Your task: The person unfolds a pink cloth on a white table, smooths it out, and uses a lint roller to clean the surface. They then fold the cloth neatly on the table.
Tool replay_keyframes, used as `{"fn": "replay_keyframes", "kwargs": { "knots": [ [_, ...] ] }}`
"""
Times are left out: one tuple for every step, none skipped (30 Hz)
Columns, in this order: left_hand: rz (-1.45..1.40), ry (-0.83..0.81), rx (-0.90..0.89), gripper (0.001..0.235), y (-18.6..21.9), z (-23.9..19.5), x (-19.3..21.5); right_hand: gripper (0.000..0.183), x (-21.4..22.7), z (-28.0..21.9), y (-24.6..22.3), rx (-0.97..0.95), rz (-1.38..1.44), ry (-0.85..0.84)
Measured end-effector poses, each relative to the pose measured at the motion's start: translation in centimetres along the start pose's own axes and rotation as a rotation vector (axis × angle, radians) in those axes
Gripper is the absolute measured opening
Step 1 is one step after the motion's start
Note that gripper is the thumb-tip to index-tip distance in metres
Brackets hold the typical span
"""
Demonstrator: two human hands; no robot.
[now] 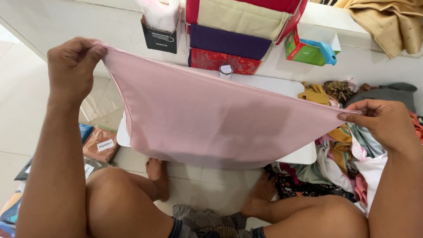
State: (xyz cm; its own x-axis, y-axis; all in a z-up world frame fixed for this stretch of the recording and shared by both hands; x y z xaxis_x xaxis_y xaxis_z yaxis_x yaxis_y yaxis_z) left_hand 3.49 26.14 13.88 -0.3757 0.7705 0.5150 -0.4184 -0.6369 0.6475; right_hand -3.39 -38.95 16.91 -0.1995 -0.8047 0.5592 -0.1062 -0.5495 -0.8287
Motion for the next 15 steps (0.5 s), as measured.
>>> {"fn": "replay_keyframes", "kwargs": {
  "knots": [
    [-0.007, -0.025, -0.006, 0.002, -0.1, -0.1, 0.0, 0.018, 0.1, 0.3, 0.8, 0.028, 0.014, -0.026],
    [-0.005, -0.026, -0.002, 0.002, -0.2, -0.2, 0.0, 0.018, 0.0, 0.0, 0.2, 0.027, 0.014, -0.029],
    [-0.003, -0.042, 0.011, 0.001, -0.1, -0.3, 0.1, 0.023, 0.0, -0.3, -0.4, 0.042, -0.028, -0.035],
    [-0.002, -0.059, 0.024, 0.002, -0.1, -0.4, 0.2, 0.031, -0.1, -0.6, -1.1, 0.058, -0.071, -0.040],
    [0.004, -0.058, 0.027, 0.002, -0.4, -0.3, 0.2, 0.031, 0.1, -0.2, 0.1, 0.060, -0.068, -0.046],
    [-0.014, -0.056, -0.009, 0.001, -0.5, -0.3, 0.2, 0.021, 0.3, 0.2, 1.2, 0.083, -0.043, -0.049],
    [-0.029, -0.051, -0.048, 0.002, -0.6, -0.2, 0.3, 0.011, 0.4, 0.7, 2.2, 0.111, -0.016, -0.052],
    [-0.021, -0.046, -0.046, 0.002, -0.7, -0.1, 0.2, 0.011, 0.6, 1.3, 3.6, 0.117, -0.011, -0.058],
    [-0.018, -0.067, -0.040, 0.003, -0.7, -0.1, 0.1, 0.013, 0.8, 1.9, 4.9, 0.160, 0.059, -0.049],
    [-0.014, -0.087, -0.034, 0.005, -0.7, -0.1, 0.0, 0.015, 1.0, 2.6, 6.2, 0.203, 0.129, -0.041],
    [-0.005, -0.082, -0.029, 0.005, -0.5, 0.0, -0.1, 0.015, 1.2, 3.4, 7.7, 0.207, 0.134, -0.050],
    [-0.040, -0.115, -0.003, 0.005, -0.4, 0.0, -0.3, 0.015, 1.4, 4.3, 9.3, 0.182, 0.118, -0.034],
    [-0.075, -0.147, 0.026, 0.006, -0.2, 0.0, -0.5, 0.015, 1.7, 5.2, 10.8, 0.156, 0.101, -0.020],
    [-0.067, -0.143, 0.033, 0.006, -0.1, -0.1, -0.5, 0.015, 1.6, 5.6, 11.5, 0.159, 0.104, -0.030],
    [-0.145, -0.161, 0.075, 0.007, 0.0, -0.1, -0.8, 0.016, 1.8, 5.9, 12.3, 0.151, 0.064, -0.031]
  ]
}}
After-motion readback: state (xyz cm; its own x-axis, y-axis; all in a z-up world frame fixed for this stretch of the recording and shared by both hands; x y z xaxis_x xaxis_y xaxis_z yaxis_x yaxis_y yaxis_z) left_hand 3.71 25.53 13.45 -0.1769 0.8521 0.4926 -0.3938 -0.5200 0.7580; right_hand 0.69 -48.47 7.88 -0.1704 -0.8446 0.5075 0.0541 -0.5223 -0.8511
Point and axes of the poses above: each hand's wrist, its own z-axis towards the middle knuckle, its own x-axis out of the back of the hand, y = z × x, the point moved 2 cm from there along z, towards the middle knuckle, and after that the axes turned 13 degrees about z, right-handed, at the moved point
